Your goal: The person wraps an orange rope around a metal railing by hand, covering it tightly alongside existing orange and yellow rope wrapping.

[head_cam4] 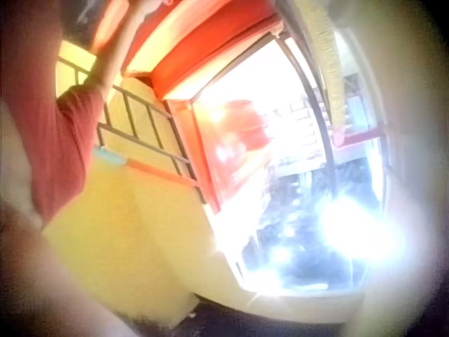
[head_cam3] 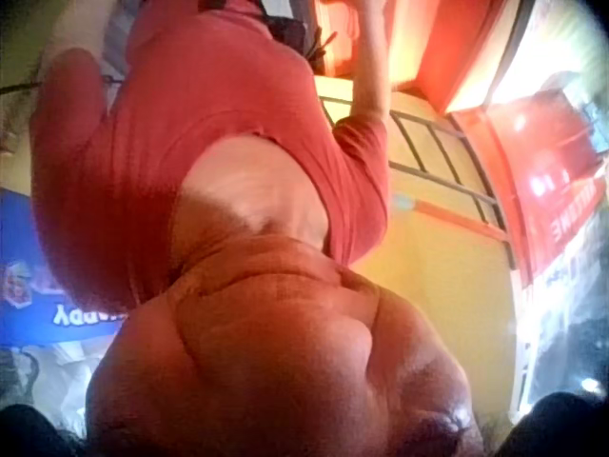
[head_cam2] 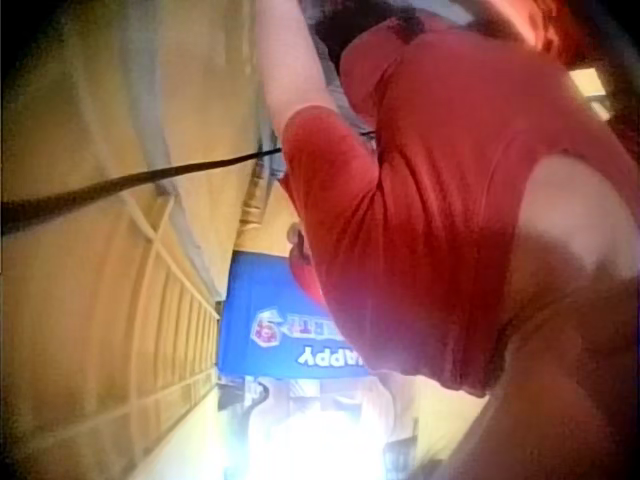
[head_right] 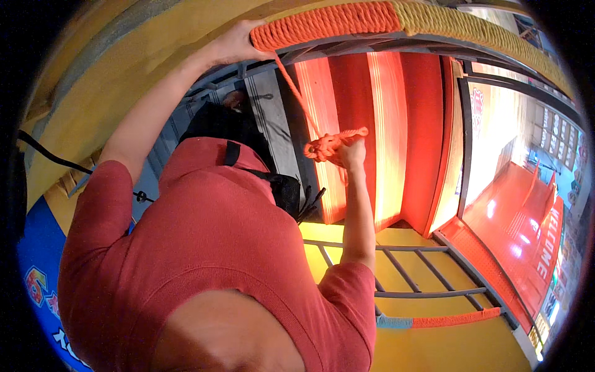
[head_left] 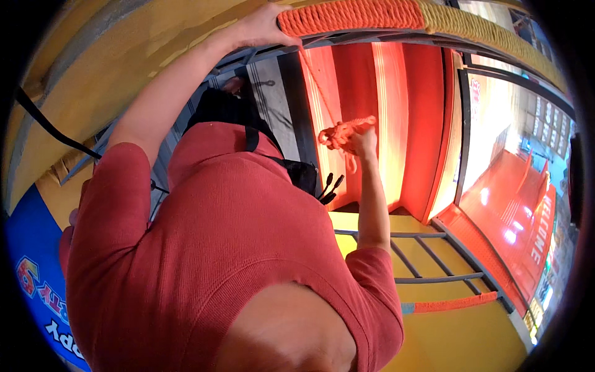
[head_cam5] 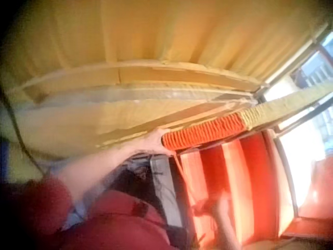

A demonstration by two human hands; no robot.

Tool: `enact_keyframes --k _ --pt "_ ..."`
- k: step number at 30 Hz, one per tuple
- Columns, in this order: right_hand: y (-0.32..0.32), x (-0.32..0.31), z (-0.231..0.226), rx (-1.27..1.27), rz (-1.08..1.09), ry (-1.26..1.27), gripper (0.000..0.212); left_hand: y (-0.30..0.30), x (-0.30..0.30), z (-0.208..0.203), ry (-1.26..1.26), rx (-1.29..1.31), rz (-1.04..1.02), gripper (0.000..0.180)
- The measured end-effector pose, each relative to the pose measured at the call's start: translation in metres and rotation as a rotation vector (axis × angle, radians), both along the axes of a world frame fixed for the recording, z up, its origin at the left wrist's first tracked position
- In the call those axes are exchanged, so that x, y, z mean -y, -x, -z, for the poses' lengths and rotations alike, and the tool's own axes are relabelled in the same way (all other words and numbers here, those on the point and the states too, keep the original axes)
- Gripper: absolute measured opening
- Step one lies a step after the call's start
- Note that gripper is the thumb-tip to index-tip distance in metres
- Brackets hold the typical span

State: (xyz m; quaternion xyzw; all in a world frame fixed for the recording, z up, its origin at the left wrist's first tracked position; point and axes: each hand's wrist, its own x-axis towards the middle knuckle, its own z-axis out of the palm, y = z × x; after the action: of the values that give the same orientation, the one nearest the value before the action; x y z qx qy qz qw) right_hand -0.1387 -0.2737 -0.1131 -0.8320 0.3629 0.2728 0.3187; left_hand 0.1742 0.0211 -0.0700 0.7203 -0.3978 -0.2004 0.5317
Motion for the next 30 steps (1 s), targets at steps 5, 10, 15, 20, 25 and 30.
enact_keyframes --k 5,10,15,20,25,30 --pt "-0.108 -0.090 -0.069 0.387 -0.501 0.270 0.068 -0.004 -0.009 0.004 -0.032 0.008 -0.004 0.058" --pt "-0.161 -0.133 -0.051 0.823 -0.160 -0.602 0.062 -0.002 -0.001 0.005 -0.028 0.002 0.012 0.056" --pt "-0.174 -0.163 -0.047 0.511 0.336 -1.293 0.039 0.000 0.000 0.017 -0.111 0.059 -0.119 0.055" --pt "-0.160 -0.157 -0.017 0.387 0.477 -1.338 0.028 0.006 0.000 -0.007 -0.122 0.051 -0.103 0.055" --pt "-0.160 -0.168 -0.080 0.161 0.520 -1.753 0.035 0.003 -0.007 -0.010 -0.131 0.019 -0.108 0.061" --pt "-0.147 -0.158 -0.093 0.383 0.411 -1.172 0.029 0.004 -0.002 -0.009 -0.131 0.035 -0.090 0.070"
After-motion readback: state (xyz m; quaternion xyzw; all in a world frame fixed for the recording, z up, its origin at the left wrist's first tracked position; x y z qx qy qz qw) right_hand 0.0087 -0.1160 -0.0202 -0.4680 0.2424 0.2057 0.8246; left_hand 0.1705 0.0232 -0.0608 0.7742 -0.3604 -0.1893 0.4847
